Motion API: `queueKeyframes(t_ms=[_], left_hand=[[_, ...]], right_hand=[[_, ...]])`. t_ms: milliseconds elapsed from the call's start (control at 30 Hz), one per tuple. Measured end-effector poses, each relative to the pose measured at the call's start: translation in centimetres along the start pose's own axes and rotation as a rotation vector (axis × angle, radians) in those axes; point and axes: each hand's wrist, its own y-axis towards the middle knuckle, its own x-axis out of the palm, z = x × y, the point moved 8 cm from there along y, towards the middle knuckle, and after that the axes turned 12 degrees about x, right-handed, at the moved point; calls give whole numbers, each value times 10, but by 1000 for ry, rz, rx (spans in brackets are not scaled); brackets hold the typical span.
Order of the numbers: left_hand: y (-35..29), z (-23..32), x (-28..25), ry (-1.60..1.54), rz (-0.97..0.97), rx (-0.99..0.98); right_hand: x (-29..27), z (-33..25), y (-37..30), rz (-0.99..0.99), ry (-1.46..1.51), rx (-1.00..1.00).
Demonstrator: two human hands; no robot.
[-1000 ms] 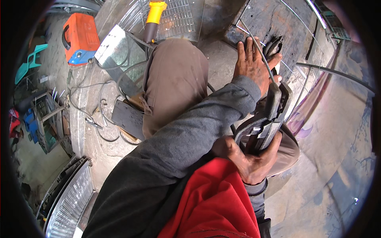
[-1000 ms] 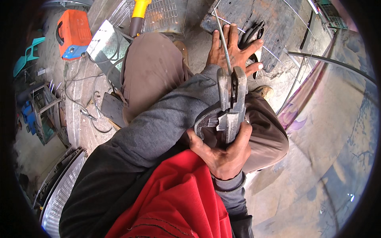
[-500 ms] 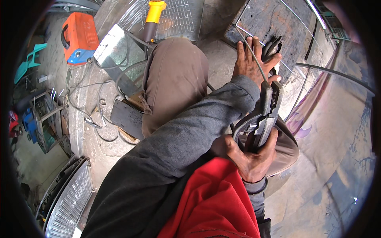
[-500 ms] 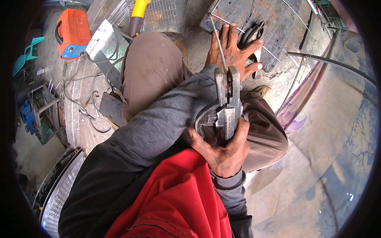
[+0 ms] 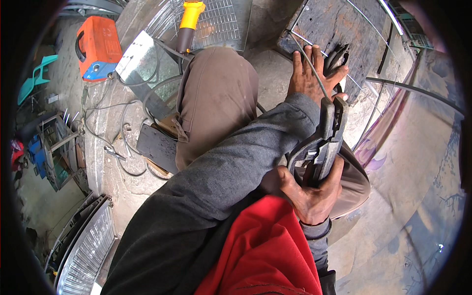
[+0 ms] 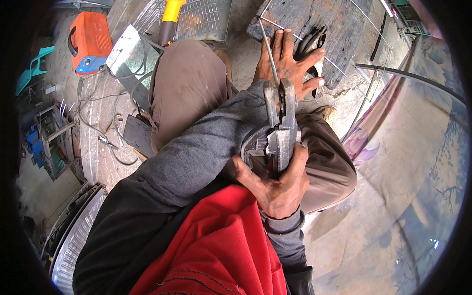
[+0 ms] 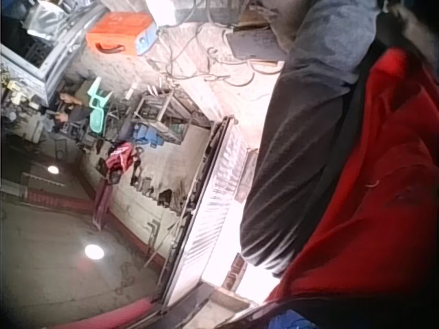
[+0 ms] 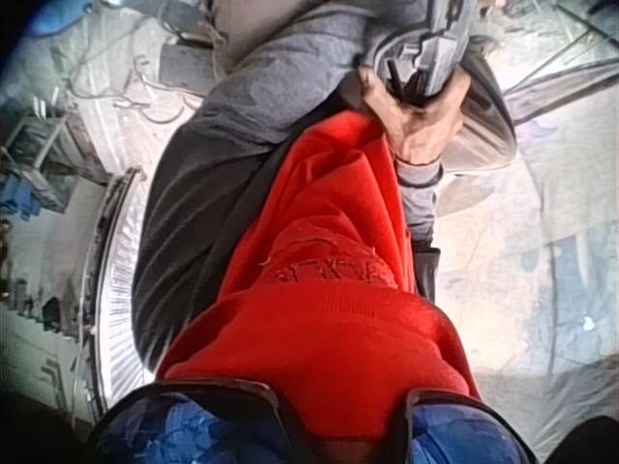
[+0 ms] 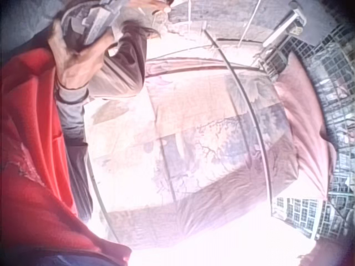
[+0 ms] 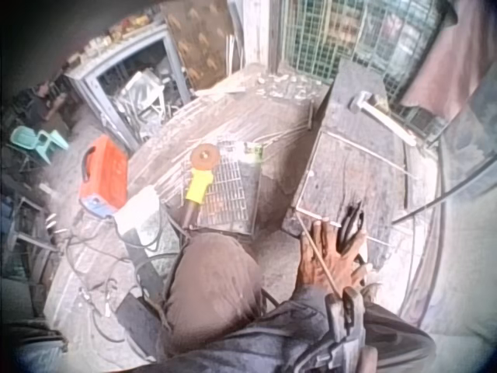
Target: The person welds metal rods to a metal plate to form a frame, using a welding electrode holder and a welding machine.
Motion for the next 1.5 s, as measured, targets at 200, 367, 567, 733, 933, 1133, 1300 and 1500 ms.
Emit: queueKeyframes(t_ms=[200,367,567,733,933,1133,1300,1500], left_hand=[[-1,1,-1,8,15,1],[1,8,1,-86,59,10],[-4,5,20,-221,53,-58],[4,2,-4,142,-114,-29],[6,1,10,27,-235,-60],[1,-5,20,-150,-314,-151],[1,-1,8,-114,-307,-145],[1,1,0,-38,-379,-154]], right_hand=[[1,1,2,-27,38,36],[-3,4,3,-10,29,49],[-5,-1,1,11,-14,-39],[-6,5,-5,65,180,-70],[-9,-5,-6,80,72,-155],[-5,0,-3,31,102,-66],[-8,-3,-5,77,21,-105],[-6,-6,-1,54,-16,-79]])
